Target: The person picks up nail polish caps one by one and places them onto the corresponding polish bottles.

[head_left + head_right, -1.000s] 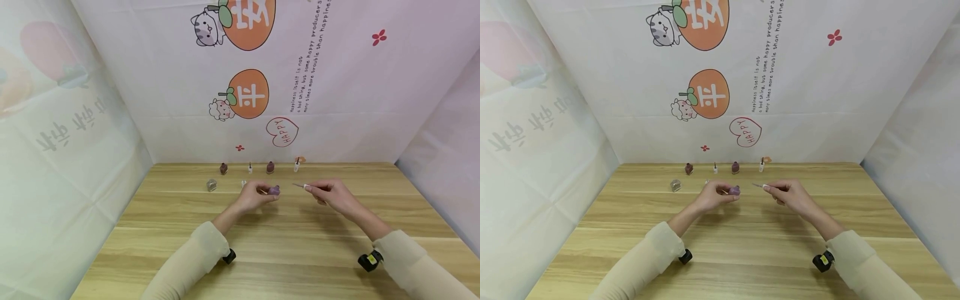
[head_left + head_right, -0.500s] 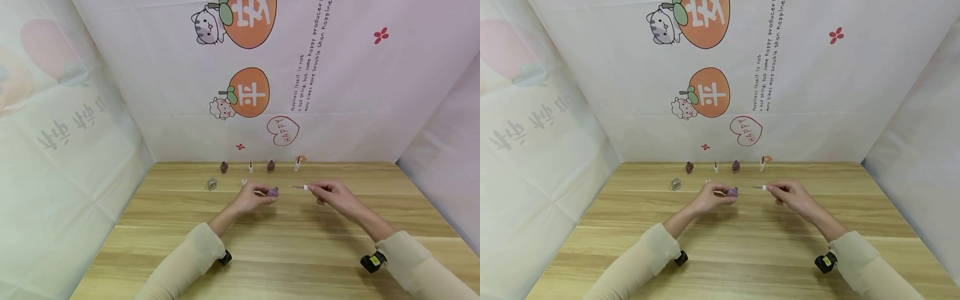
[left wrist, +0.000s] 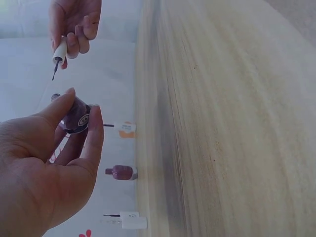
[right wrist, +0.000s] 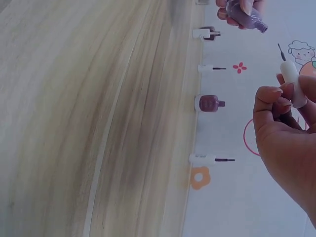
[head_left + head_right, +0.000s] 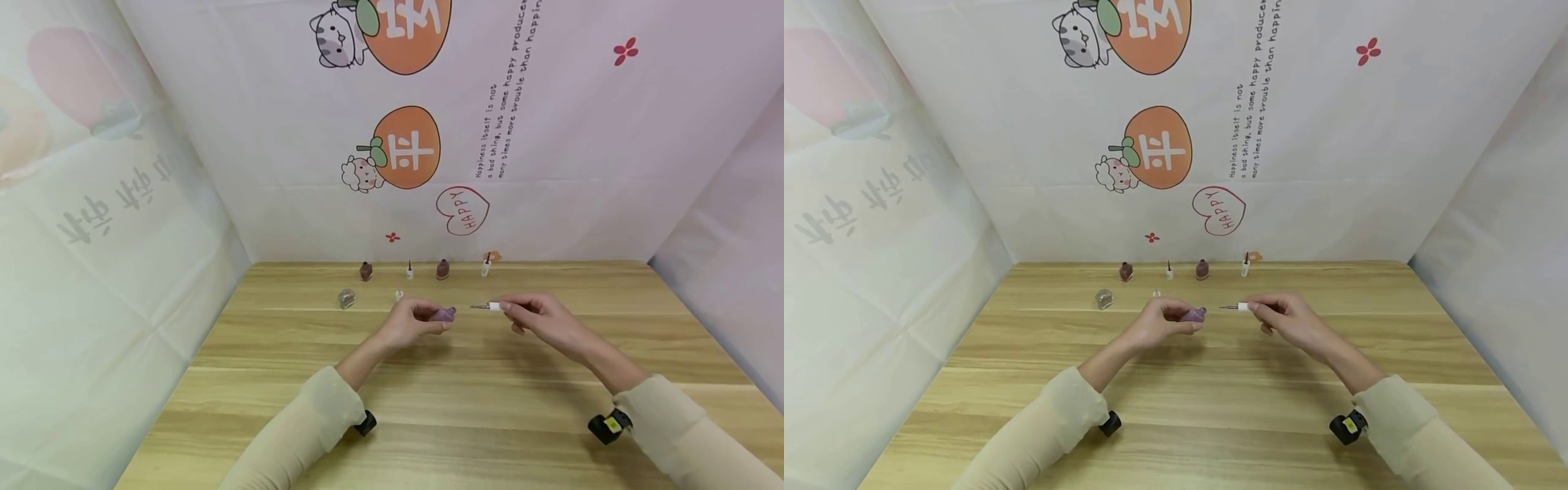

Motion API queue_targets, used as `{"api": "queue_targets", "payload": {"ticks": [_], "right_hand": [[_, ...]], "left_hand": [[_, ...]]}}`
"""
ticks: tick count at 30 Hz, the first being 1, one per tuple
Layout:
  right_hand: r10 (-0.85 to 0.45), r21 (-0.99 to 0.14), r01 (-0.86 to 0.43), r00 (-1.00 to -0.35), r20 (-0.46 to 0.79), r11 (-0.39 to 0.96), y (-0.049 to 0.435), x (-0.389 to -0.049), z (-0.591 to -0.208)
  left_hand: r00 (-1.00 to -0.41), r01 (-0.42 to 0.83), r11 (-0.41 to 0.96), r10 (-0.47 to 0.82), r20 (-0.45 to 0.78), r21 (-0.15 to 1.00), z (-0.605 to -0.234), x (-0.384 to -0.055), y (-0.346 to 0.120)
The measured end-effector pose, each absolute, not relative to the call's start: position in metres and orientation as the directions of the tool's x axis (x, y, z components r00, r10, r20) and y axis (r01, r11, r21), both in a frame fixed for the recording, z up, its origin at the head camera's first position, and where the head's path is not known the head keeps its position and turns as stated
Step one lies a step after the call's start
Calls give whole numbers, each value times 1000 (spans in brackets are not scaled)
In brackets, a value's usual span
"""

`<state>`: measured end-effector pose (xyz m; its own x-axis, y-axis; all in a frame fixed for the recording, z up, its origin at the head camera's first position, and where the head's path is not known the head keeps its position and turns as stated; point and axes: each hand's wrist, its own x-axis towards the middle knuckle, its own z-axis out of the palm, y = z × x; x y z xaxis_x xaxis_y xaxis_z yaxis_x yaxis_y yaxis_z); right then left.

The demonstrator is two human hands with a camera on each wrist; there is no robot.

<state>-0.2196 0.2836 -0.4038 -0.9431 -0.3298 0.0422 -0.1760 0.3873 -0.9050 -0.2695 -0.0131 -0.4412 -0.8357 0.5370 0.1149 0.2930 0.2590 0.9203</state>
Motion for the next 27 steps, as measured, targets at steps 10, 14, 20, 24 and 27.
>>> {"api": "queue_targets", "payload": {"ticks": [10,14,20,24,27], "right_hand": [[-308,-909,-200,-948,84,366,273,-218,-398],[-287,-908,-188,-955,80,374,269,-217,-398],[-293,-906,-206,-951,97,370,266,-217,-402],[-290,-903,-205,-952,96,376,263,-217,-401],[-292,-903,-202,-952,91,380,262,-217,-401]], "left_hand": [[-830,298,264,546,113,918,-440,-265,-16],[-834,284,264,542,102,922,-440,-263,-17],[-835,265,260,543,87,928,-438,-259,-17],[-831,272,255,549,93,928,-437,-258,-17],[-831,275,259,548,94,926,-438,-258,-17]]}}
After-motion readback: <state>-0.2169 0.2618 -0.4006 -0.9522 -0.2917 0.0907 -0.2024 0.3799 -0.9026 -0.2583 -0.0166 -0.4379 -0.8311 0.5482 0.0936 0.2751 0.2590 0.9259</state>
